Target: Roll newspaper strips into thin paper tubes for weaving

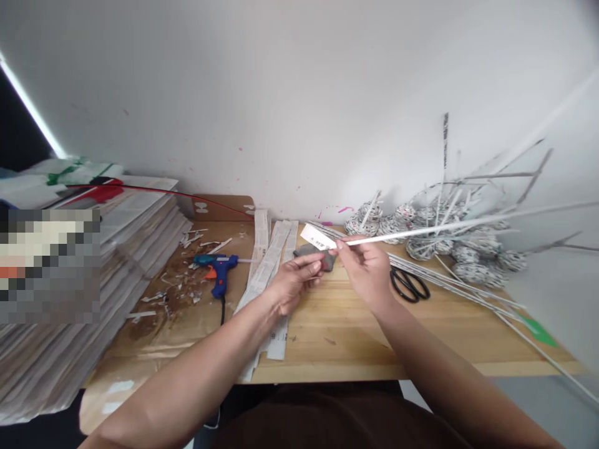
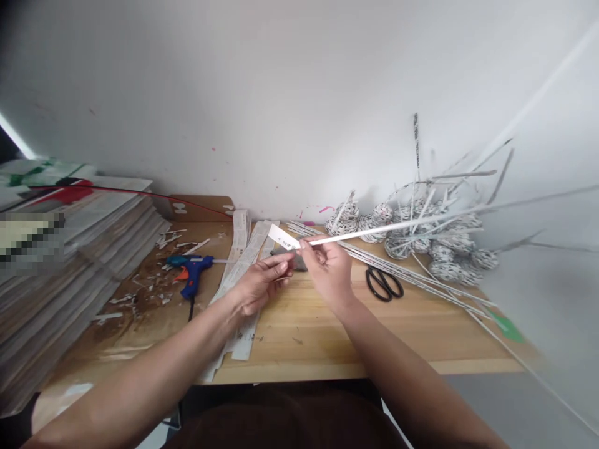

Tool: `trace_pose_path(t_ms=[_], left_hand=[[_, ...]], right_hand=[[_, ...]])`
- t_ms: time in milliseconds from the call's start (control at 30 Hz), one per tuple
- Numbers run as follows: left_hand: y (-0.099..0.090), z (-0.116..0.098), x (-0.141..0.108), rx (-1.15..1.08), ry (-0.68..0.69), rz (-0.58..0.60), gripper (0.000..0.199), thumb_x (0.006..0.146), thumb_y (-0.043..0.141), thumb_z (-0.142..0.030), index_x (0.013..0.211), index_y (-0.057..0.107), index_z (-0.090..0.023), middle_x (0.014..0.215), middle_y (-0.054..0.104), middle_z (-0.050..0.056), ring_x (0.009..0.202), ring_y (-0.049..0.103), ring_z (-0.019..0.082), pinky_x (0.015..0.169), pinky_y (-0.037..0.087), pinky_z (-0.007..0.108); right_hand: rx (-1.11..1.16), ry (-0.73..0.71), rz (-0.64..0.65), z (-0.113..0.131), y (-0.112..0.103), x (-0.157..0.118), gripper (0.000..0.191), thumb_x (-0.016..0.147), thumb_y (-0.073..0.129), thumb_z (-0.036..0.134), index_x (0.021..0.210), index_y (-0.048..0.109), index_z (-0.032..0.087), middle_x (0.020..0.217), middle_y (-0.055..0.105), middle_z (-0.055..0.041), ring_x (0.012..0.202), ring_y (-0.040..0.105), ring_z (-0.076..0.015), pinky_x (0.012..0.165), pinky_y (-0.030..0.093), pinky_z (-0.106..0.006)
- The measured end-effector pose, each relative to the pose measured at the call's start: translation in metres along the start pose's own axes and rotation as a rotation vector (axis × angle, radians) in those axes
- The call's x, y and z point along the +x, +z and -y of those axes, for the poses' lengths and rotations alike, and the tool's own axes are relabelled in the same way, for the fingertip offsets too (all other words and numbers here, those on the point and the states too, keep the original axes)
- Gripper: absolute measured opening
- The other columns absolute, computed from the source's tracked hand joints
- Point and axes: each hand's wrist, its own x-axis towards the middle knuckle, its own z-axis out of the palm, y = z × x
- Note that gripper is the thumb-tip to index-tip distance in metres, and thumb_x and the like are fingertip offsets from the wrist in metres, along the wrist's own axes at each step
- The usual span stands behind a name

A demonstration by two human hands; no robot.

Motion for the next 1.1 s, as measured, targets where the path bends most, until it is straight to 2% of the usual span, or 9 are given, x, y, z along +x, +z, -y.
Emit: trace_pose_path(t_ms=[267,433,533,633,700,767,833,933,1100], left_hand=[[0.006,0.003,-0.003,-0.264,0.066,0.016,0.023,0.068,0.082,-0.022,0.084,0.07,-0.011,0.07,0.065,0.001,0.061,0.059,0.006,0.057,0.049,0.014],[0.002,-0.011,0.0,-0.249,0.15,-0.052,0.014,0.08,0.072,-0.023,0.082,0.067,-0.01,0.076,0.068,0.004,0.06,0.061,0.006,0.056,0.051,0.014],[-0.003,-0.021,0.005,-0.252,0.207,-0.162,0.009,0.087,0.062,-0.018,0.083,0.064,-0.01,0.085,0.071,0.008,0.064,0.065,0.008,0.06,0.054,0.016],[-0.008,-0.026,0.01,-0.251,0.269,-0.273,0.01,0.09,0.056,-0.014,0.082,0.061,-0.011,0.082,0.07,0.009,0.074,0.07,0.013,0.062,0.056,0.018],[-0.01,-0.027,0.013,-0.241,0.297,-0.308,0.01,0.09,0.057,-0.014,0.081,0.06,-0.011,0.076,0.068,0.007,0.074,0.071,0.015,0.062,0.057,0.018],[-0.01,-0.026,0.013,-0.239,0.306,-0.323,0.01,0.089,0.059,-0.015,0.079,0.059,-0.011,0.072,0.067,0.006,0.073,0.071,0.015,0.063,0.057,0.018],[-0.009,-0.026,0.013,-0.248,0.297,-0.32,0.011,0.088,0.061,-0.015,0.078,0.06,-0.01,0.072,0.066,0.006,0.073,0.071,0.015,0.064,0.058,0.018],[-0.009,-0.026,0.013,-0.273,0.276,-0.295,0.011,0.088,0.06,-0.014,0.078,0.062,-0.009,0.073,0.067,0.007,0.075,0.072,0.016,0.066,0.059,0.018],[-0.015,-0.027,0.016,-0.321,0.225,-0.274,0.011,0.088,0.059,-0.013,0.081,0.064,-0.007,0.074,0.068,0.008,0.075,0.072,0.016,0.064,0.06,0.017]], right_hand=[[0.165,-0.073,0.005,-0.014,0.033,-0.023,0.014,0.084,0.067,0.031,0.091,0.069,0.019,0.081,0.071,-0.0039,0.064,0.063,-0.013,0.061,0.054,-0.027],[0.348,0.209,0.088,-0.017,0.043,-0.03,0.029,0.086,0.062,0.044,0.099,0.068,0.018,0.089,0.068,-0.0057,0.07,0.063,-0.0142,0.051,0.049,-0.024],[0.299,0.336,0.308,-0.007,0.035,-0.048,0.033,0.092,0.052,0.045,0.109,0.063,0.018,0.086,0.065,-0.005,0.066,0.063,-0.0139,0.047,0.046,-0.023],[-0.076,0.014,0.512,0.01,0.01,-0.065,0.022,0.093,0.054,0.035,0.103,0.066,0.021,0.088,0.068,-0.006,0.076,0.065,-0.0175,0.066,0.054,-0.032],[-0.38,-0.365,0.445,0.017,-0.013,-0.066,0.022,0.09,0.059,0.029,0.109,0.067,0.022,0.106,0.068,-0.009,0.102,0.061,-0.0246,0.092,0.048,-0.043],[-0.683,-0.493,0.324,0.016,-0.036,-0.059,0.033,0.088,0.061,0.029,0.12,0.063,0.021,0.118,0.065,-0.0113,0.119,0.052,-0.031,0.104,0.037,-0.05],[-0.893,-0.41,0.298,0.008,-0.054,-0.05,0.041,0.087,0.062,0.036,0.124,0.06,0.019,0.119,0.065,-0.0141,0.117,0.052,-0.0348,0.099,0.039,-0.051],[-0.859,-0.201,0.486,-0.008,-0.066,-0.042,0.03,0.095,0.047,0.039,0.103,0.067,0.018,0.094,0.07,-0.011,0.087,0.063,-0.0262,0.08,0.046,-0.039],[-0.302,0.489,0.696,-0.012,-0.061,-0.042,0.044,0.095,0.036,0.052,0.09,0.064,0.019,0.062,0.057,-0.0012,0.051,0.05,-0.0144,0.053,0.04,-0.028]])
